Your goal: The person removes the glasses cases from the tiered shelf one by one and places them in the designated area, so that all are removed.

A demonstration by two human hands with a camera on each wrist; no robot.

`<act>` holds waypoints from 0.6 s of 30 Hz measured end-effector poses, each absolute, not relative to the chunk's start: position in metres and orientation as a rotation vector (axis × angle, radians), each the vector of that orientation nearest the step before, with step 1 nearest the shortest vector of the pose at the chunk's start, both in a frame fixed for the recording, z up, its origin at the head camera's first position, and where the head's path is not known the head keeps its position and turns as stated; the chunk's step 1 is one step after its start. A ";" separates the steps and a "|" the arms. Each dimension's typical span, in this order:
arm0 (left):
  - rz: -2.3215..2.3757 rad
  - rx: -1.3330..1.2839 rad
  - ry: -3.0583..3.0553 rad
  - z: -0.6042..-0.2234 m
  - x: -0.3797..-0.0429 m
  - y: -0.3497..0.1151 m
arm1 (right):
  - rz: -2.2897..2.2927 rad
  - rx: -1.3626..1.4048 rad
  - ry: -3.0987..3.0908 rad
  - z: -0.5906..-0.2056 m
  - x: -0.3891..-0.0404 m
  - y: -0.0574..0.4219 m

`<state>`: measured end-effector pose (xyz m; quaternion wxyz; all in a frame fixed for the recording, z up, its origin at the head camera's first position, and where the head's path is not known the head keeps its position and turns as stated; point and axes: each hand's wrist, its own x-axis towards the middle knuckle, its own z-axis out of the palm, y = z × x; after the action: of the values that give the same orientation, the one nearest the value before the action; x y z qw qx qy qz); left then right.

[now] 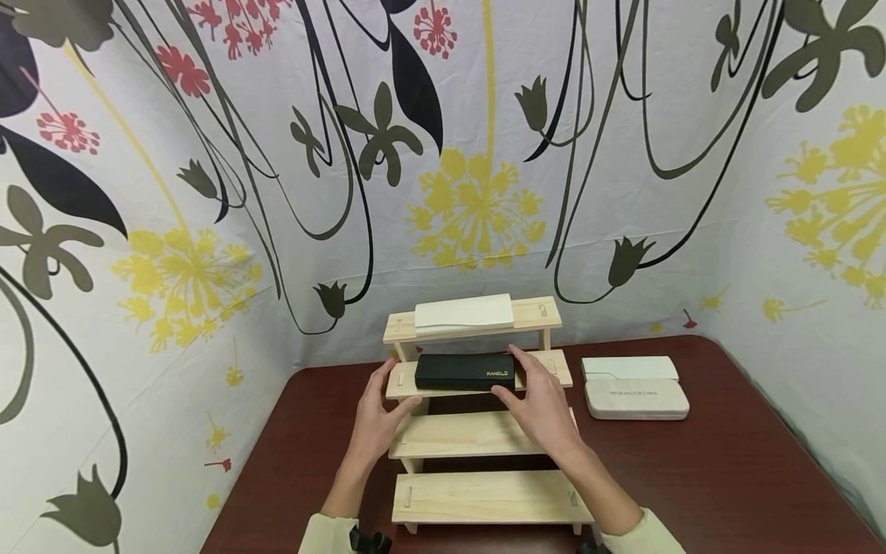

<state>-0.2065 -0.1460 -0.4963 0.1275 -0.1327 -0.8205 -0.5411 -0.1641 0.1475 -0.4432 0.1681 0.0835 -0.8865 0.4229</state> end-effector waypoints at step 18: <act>-1.588 -0.376 -2.385 -0.497 -0.207 -0.146 | 1.133 0.255 -2.421 -0.452 -0.155 0.142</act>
<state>-0.2068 -0.1459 -0.4971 0.1256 -0.1291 -0.8188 -0.5451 -0.1552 0.1424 -0.4520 0.2263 0.0925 -0.8783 0.4109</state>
